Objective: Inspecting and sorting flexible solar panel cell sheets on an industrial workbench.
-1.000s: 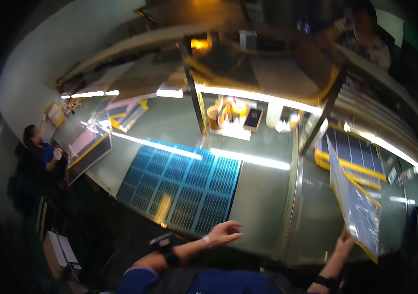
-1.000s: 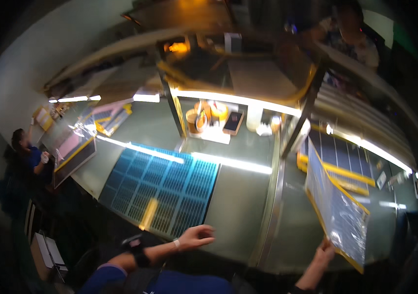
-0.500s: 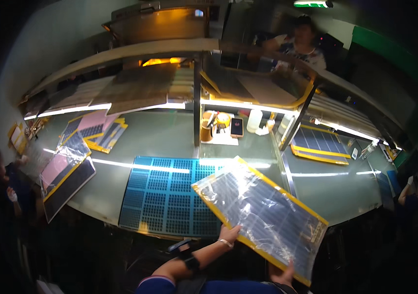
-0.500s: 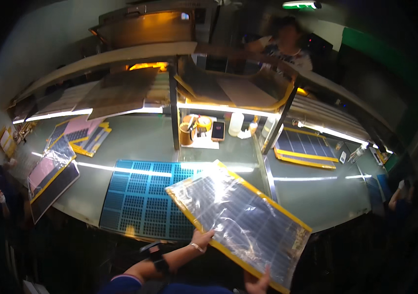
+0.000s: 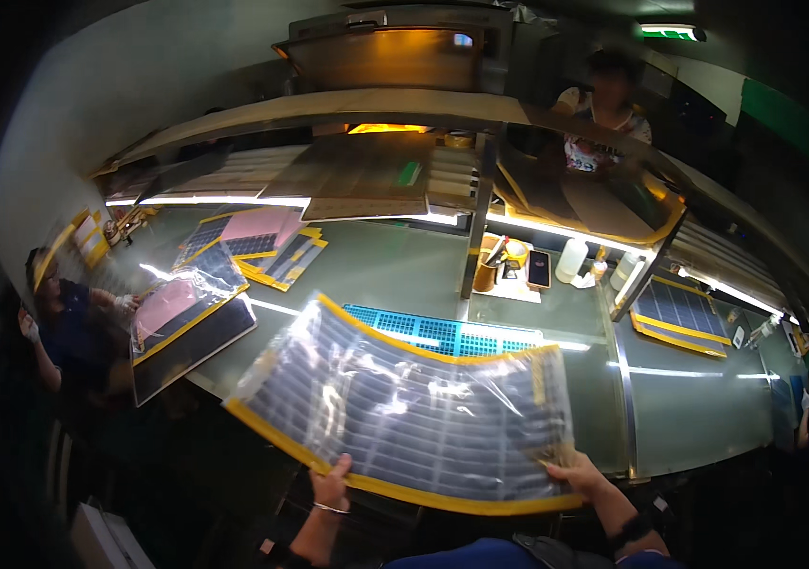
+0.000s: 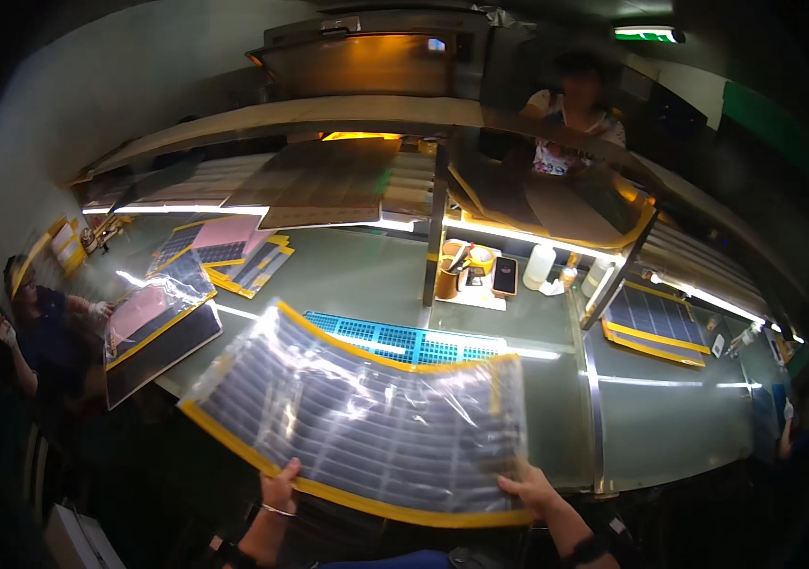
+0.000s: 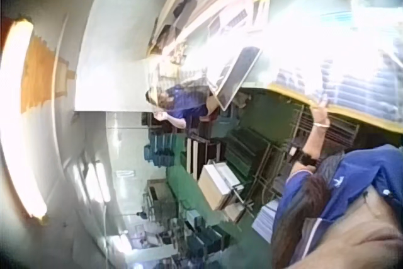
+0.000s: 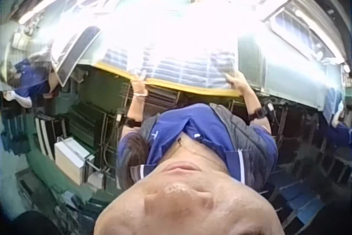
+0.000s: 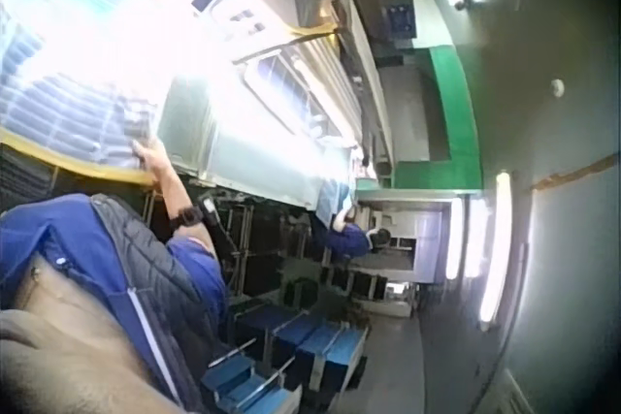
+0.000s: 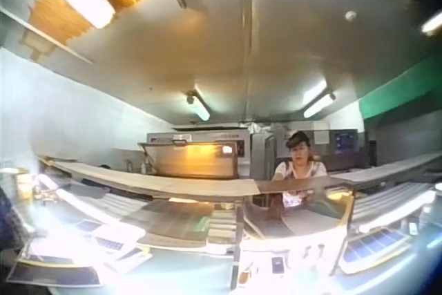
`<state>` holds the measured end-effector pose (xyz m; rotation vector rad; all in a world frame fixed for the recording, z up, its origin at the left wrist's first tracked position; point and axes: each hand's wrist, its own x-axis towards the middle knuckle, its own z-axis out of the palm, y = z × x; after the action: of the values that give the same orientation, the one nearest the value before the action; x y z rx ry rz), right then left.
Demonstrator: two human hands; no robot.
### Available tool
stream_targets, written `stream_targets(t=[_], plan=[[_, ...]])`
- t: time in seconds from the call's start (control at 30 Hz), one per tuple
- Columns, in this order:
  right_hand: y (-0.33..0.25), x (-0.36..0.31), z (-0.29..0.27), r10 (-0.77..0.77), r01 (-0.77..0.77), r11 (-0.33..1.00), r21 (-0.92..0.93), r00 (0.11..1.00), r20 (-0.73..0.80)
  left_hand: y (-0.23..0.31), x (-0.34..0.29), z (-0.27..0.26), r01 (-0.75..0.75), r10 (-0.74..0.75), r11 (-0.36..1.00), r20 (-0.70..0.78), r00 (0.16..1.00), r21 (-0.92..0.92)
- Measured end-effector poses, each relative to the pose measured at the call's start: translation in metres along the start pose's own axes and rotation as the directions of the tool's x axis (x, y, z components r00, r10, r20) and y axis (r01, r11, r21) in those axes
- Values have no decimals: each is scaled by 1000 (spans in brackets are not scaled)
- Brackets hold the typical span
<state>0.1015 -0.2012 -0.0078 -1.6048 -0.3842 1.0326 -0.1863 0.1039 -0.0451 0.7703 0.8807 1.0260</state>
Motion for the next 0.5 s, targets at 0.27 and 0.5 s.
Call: stream_targets(t=[0.27, 0.5], plan=[[-55, 234, 143, -141, 114, 952, 285, 987, 77, 104, 154, -23, 38, -30, 995, -87, 996, 96], [-53, 438, 212, -141, 243, 923, 298, 935, -325, 21, 117, 21, 63, -150, 946, 257, 955, 319]])
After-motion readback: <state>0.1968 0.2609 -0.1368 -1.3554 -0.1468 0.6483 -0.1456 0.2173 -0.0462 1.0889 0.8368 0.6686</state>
